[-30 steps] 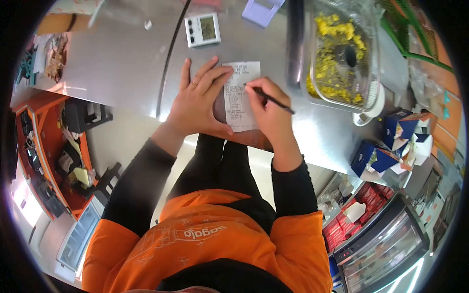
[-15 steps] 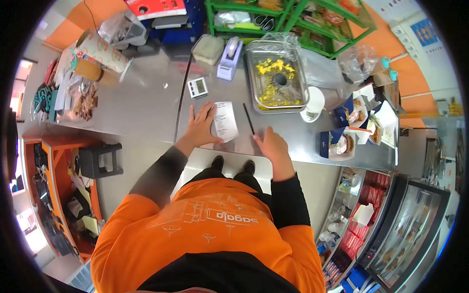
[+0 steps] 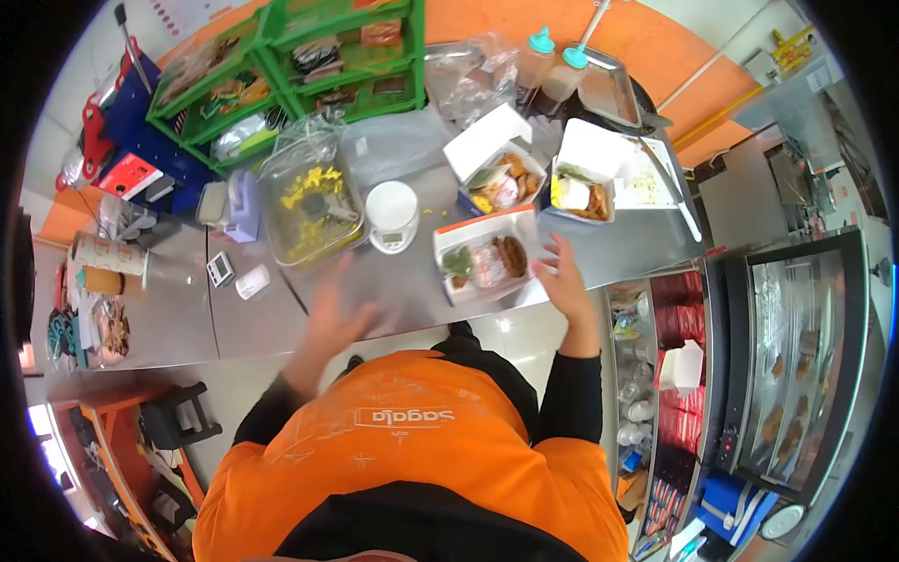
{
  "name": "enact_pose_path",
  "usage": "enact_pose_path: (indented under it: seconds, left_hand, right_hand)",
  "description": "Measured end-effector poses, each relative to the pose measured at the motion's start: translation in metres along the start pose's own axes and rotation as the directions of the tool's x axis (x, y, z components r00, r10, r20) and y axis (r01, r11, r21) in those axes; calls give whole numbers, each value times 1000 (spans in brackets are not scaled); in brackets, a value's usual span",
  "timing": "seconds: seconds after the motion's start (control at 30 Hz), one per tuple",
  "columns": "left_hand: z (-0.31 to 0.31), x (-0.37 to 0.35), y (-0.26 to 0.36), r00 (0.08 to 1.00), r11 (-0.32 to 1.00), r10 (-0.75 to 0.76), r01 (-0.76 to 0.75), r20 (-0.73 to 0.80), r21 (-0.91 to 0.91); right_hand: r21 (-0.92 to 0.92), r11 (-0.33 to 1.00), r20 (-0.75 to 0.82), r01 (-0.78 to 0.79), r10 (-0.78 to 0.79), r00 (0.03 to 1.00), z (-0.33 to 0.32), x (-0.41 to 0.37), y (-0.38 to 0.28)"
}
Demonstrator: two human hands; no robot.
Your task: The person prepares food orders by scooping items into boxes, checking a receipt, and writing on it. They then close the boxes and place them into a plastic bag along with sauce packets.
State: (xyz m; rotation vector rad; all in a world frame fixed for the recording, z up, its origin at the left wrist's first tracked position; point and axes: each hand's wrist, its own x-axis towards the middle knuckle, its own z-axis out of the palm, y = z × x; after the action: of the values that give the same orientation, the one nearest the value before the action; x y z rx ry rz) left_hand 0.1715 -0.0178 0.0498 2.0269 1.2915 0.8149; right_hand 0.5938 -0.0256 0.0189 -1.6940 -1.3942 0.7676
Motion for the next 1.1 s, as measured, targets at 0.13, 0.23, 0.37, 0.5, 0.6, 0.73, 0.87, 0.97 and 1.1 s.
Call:
enact_pose_path:
  seconds: [0.13, 0.23, 0.37, 0.5, 0.6, 0.73, 0.87, 0.97, 1.1]
  left_hand:
    - [114, 74, 35, 992, 960, -125, 125, 16, -250]
    - [132, 83, 20, 997, 987, -49, 58, 68, -149]
    - [125, 38, 11, 976, 995, -97, 98, 196, 4]
    - [142, 17, 16, 874, 352, -330, 464, 356, -813]
    - [164, 33, 41, 811, 621, -568, 533, 139, -575]
    - [138, 58, 66, 691, 607, -708, 700, 144, -375]
    - [113, 57, 72, 604, 507, -757, 784, 250, -359]
    - [122, 42, 44, 695, 693, -699, 717, 169, -81]
    - [157, 17, 37, 828, 828, -560, 560, 4, 16]
  right_hand:
    - [159, 987, 196, -10, -21, 980, 3, 53, -5]
    - [151, 984, 366, 92, -142, 920, -16, 73, 34]
    - [450, 893, 517, -26, -236, 823, -15, 54, 76]
    - [557, 815, 554, -157, -225, 801, 17, 43, 89]
    - [381, 923, 480, -53, -149, 865, 38, 33, 70]
    - [331, 923, 515, -198, -1, 857, 39, 38, 40]
    - [141, 951, 569, -276, 150, 809, 14, 45, -5]
    - [87, 992, 671, -94, 11, 741, 9, 46, -4]
    - [141, 943, 562, 302, -327, 760, 26, 36, 46]
